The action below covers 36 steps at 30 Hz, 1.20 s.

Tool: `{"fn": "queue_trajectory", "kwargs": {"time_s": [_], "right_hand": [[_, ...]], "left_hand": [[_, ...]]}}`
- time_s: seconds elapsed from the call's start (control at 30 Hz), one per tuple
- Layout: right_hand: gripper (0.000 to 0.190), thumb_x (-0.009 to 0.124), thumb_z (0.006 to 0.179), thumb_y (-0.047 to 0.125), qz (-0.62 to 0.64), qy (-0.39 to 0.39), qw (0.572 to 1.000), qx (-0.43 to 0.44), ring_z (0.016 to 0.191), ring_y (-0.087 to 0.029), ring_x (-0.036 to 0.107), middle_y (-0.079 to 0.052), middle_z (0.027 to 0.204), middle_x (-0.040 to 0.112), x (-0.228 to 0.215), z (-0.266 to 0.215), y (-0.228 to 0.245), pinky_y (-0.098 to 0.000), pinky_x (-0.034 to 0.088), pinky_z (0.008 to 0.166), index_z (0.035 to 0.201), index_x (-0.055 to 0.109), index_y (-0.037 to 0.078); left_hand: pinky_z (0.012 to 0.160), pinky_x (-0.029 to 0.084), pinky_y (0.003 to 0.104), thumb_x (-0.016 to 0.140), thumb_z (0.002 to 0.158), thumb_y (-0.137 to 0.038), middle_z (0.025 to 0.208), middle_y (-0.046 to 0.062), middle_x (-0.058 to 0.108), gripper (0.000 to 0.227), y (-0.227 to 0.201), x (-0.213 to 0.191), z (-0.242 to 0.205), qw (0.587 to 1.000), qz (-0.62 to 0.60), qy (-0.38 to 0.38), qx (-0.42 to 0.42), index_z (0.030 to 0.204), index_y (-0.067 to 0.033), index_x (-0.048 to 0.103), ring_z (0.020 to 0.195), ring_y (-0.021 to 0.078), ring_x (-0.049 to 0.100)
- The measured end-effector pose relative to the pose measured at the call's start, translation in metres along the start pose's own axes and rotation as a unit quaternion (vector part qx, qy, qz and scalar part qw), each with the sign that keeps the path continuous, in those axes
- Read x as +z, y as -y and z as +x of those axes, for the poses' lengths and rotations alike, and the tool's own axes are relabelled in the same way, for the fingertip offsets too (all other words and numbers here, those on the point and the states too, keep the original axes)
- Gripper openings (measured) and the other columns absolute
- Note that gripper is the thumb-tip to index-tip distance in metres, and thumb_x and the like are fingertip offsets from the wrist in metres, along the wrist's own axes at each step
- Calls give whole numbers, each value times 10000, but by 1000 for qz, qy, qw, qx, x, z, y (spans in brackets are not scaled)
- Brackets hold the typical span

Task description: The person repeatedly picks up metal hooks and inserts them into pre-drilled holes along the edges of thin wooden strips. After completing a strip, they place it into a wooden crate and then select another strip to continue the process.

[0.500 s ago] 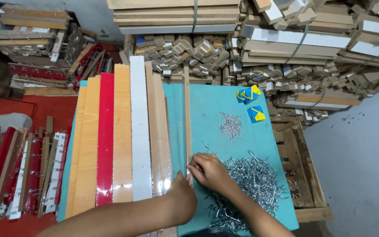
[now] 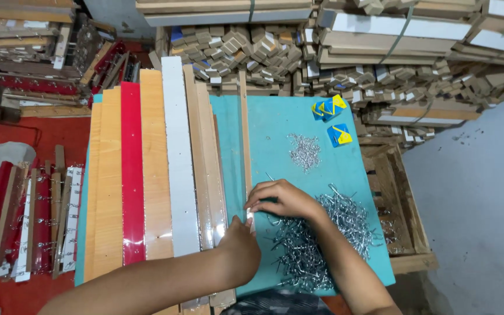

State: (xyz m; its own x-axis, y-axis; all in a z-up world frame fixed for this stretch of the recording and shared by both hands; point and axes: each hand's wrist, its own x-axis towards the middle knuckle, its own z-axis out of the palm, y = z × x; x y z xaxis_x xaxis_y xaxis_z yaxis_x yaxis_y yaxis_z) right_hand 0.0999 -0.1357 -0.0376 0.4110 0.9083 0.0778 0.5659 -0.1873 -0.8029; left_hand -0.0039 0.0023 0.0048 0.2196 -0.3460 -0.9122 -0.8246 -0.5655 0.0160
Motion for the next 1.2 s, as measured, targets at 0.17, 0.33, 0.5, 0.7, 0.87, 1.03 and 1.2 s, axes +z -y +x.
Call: {"fn": "queue_trajectory", "kwargs": {"time_s": [0.17,0.33,0.5,0.7,0.87,1.03,1.2], "right_hand": [[137,708,968,151,21,-19,999,-18,1005,-235,751,-83,1080,755,4,0,-8,-342,577,899,1078,765,92],[115,726,959,158,7,-45,998,-37,990,-225,734,-77,1050,730,13,-2,-19,-333,562,893,1042,761,86],[175,741,951,162,5,-75,997,-36,876,-231,717,-88,906,682,19,-4,-19,-340,545,775,869,649,36],[198,704,982,190,-162,-143,975,-59,710,-179,576,2,821,606,39,-4,-18,-330,354,747,837,582,133],[115,728,969,256,38,-60,996,58,735,-102,605,53,789,593,18,-8,-9,-299,439,785,998,669,162],[179,665,997,171,98,12,993,61,1060,-194,752,-60,1131,781,7,-4,-14,-328,591,928,1136,762,114],[143,735,945,159,64,-16,997,38,980,-157,780,-41,1040,807,4,-3,-15,-282,599,871,1068,793,117]], "left_hand": [[1103,249,510,538,1042,-430,1737,114,73,633,-1,5,3,1000,4,-16,-3,1623,-239,375,1595,405,-4],[1103,250,512,527,1058,-405,1731,133,100,604,-2,8,3,999,3,-33,-9,1614,-211,394,1592,417,15],[1119,248,543,493,1076,-369,1728,164,86,624,-4,8,4,999,17,-27,-6,1641,-168,321,1581,421,60],[1223,109,615,426,1100,-464,1735,126,49,634,-3,9,14,1000,1,-8,-14,1648,-175,295,1592,409,-12],[1237,82,639,429,1100,-458,1735,125,41,660,-4,12,18,1000,-6,-8,-17,1656,-153,247,1588,422,-12],[1235,104,618,420,1110,-478,1735,129,34,624,-4,10,11,1000,-2,-10,-21,1646,-187,290,1591,402,7],[1199,153,576,431,1109,-469,1739,118,20,625,-4,7,6,1000,12,1,-21,1655,-213,269,1590,386,34]]}}
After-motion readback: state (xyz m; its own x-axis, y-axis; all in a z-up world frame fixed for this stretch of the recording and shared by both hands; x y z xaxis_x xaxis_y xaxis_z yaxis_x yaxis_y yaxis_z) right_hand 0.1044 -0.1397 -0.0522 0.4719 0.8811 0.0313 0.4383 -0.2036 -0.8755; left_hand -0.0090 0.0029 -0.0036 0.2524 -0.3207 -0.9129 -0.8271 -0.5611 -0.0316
